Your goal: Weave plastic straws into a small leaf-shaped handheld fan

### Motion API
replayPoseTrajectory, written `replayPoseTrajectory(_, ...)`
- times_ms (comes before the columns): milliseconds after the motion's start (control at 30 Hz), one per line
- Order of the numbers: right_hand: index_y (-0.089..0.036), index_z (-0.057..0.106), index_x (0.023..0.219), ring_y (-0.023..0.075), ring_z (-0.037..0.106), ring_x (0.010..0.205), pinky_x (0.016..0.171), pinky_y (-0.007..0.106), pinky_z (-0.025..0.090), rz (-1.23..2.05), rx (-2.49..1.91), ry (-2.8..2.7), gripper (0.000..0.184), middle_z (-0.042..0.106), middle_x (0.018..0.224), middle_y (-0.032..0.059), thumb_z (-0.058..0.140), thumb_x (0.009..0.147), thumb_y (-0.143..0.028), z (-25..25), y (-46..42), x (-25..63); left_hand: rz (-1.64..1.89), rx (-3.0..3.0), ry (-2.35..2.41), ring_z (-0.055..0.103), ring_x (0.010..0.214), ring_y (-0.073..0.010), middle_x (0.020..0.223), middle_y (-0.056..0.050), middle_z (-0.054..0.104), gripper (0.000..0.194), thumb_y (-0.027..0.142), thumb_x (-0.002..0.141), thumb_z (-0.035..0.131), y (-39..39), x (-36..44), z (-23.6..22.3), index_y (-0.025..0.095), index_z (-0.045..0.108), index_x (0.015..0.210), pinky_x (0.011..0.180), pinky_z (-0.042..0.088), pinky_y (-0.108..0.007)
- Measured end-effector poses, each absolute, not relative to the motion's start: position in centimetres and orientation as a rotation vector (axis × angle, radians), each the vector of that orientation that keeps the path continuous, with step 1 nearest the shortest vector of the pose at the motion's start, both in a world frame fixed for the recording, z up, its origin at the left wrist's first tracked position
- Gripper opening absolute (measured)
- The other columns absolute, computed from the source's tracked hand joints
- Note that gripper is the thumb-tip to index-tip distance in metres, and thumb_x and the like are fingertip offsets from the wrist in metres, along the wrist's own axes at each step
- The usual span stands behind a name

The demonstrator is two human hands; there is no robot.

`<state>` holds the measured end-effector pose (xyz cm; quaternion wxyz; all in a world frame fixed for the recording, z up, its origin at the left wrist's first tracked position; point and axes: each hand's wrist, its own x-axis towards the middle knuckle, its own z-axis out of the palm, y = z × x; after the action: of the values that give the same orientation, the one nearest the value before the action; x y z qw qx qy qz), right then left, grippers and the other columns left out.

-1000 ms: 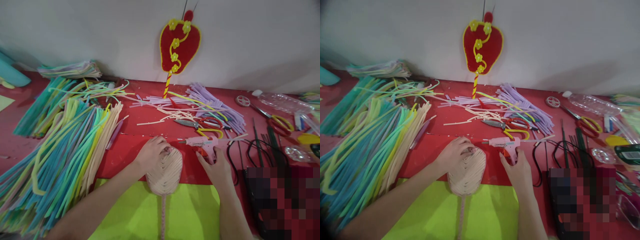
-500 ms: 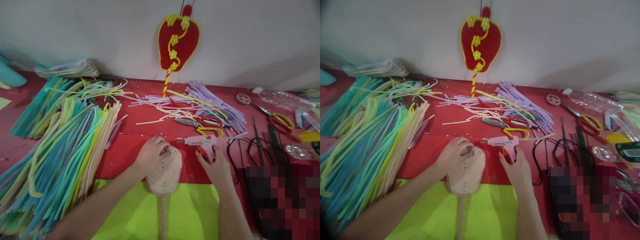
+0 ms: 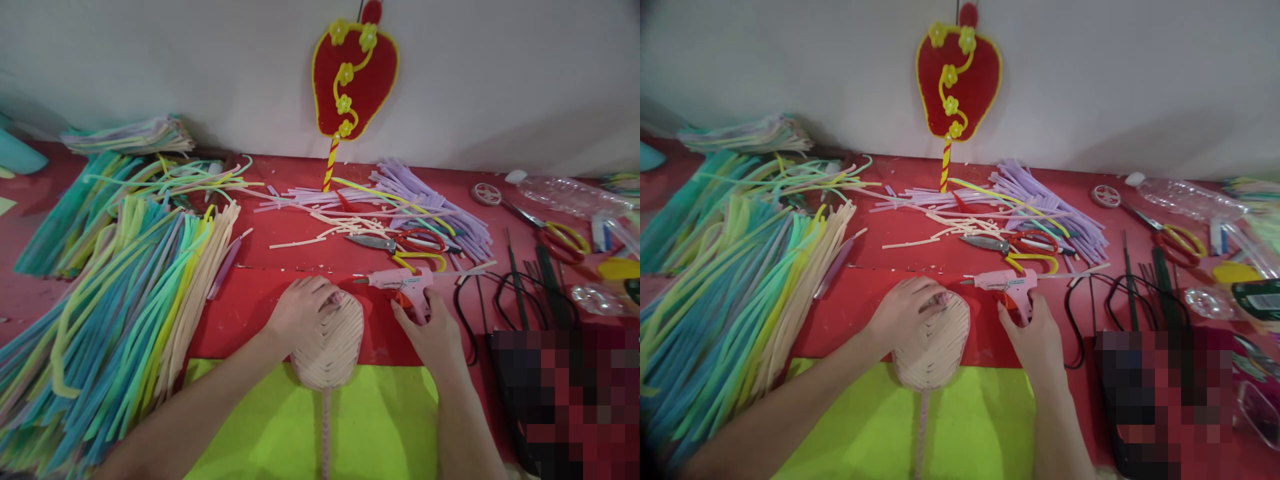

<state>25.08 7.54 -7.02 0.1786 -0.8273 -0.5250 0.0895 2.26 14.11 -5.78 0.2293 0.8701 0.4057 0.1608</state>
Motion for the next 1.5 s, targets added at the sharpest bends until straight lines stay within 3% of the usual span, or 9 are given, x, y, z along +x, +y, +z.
replayPoseTrajectory(133,-0.013,0.045,0.114,0.0266,0.056,0.087,0.071,0.034,0.042,0.248,-2.335,-1.475,0.069,0.058,0.105,0.0150,0.047,0.067,-0.063,-7.1,7.5,25.1,0.455,2.504,1.134,0.056,0.088,-0.0155,0.096,-0.003,0.061,0.020,0.029,0.087,0.041,13.7,2.2,-6.1,0.019,0.053,0.100,0.080,0.043,-0.032)
replayPoseTrajectory(300,-0.012,0.046,0.113,0.0260,0.057,0.083,0.068,0.034,0.043,0.258,-2.340,-1.479,0.067,0.059,0.101,0.0151,0.047,0.067,-0.062,-7.2,7.5,25.1,0.485,2.462,1.259,0.058,0.086,-0.0192,0.093,-0.006,0.063,0.033,0.033,0.082,0.049,13.5,2.2,-6.3,0.017,0.047,0.111,0.077,0.045,-0.034)
replayPoseTrajectory(467,-0.013,0.047,0.112,0.0246,0.056,0.079,0.065,0.033,0.042,0.263,-2.335,-1.485,0.066,0.059,0.098,0.0140,0.047,0.067,-0.061,-7.0,7.6,25.2,0.573,2.178,1.270,0.057,0.097,-0.0208,0.106,-0.007,0.061,0.041,0.040,0.076,0.056,13.9,1.9,-5.4,0.020,0.047,0.110,0.081,0.045,-0.034)
replayPoseTrajectory(567,-0.012,0.047,0.113,0.0241,0.056,0.077,0.064,0.032,0.041,0.281,-2.347,-1.473,0.067,0.059,0.097,0.0138,0.047,0.067,-0.062,-6.9,7.6,25.2,0.879,1.851,1.344,0.056,0.099,-0.0155,0.106,-0.005,0.061,0.024,0.034,0.085,0.043,14.8,1.0,-4.5,0.021,0.050,0.104,0.086,0.044,-0.030)
replayPoseTrajectory(700,-0.012,0.047,0.114,0.0228,0.055,0.071,0.061,0.031,0.040,0.298,-2.377,-1.459,0.070,0.060,0.090,0.0125,0.046,0.067,-0.063,-6.8,7.5,25.2,1.154,1.521,1.356,0.061,0.085,-0.0136,0.088,-0.004,0.066,0.026,0.034,0.089,0.031,15.8,-0.4,-4.0,0.018,0.050,0.097,0.082,0.045,-0.029)
replayPoseTrajectory(1000,-0.012,0.048,0.111,0.0208,0.052,0.064,0.057,0.030,0.038,0.297,-2.381,-1.416,0.070,0.058,0.080,0.0088,0.045,0.065,-0.065,-6.7,7.7,25.0,0.703,1.740,1.223,0.055,0.101,-0.0173,0.096,-0.005,0.067,0.028,0.030,0.089,0.030,14.8,0.0,-4.9,0.019,0.053,0.100,0.094,0.036,-0.035)
replayPoseTrajectory(1200,-0.013,0.049,0.110,0.0199,0.052,0.063,0.057,0.030,0.038,0.307,-2.374,-1.423,0.069,0.057,0.080,0.0083,0.045,0.065,-0.065,-6.6,7.7,25.0,0.674,1.842,1.194,0.058,0.094,-0.0158,0.092,-0.003,0.067,0.021,0.020,0.082,0.042,15.2,0.0,-5.3,0.020,0.052,0.101,0.098,0.033,-0.039)
replayPoseTrajectory(1333,-0.013,0.049,0.110,0.0199,0.051,0.063,0.057,0.030,0.038,0.318,-2.373,-1.414,0.069,0.056,0.078,0.0075,0.045,0.065,-0.065,-6.5,7.7,25.0,0.668,1.934,1.145,0.059,0.090,-0.0139,0.092,-0.001,0.066,0.029,0.010,0.076,0.046,15.3,0.2,-5.7,0.021,0.051,0.102,0.103,0.026,-0.043)
replayPoseTrajectory(1500,-0.012,0.049,0.111,0.0213,0.053,0.069,0.061,0.030,0.040,0.295,-2.364,-1.345,0.071,0.057,0.082,0.0094,0.047,0.064,-0.065,-6.2,7.7,24.6,0.639,2.021,1.222,0.059,0.088,-0.0156,0.089,0.000,0.066,0.026,0.016,0.074,0.055,15.3,0.7,-6.0,0.021,0.053,0.099,0.099,0.033,-0.042)
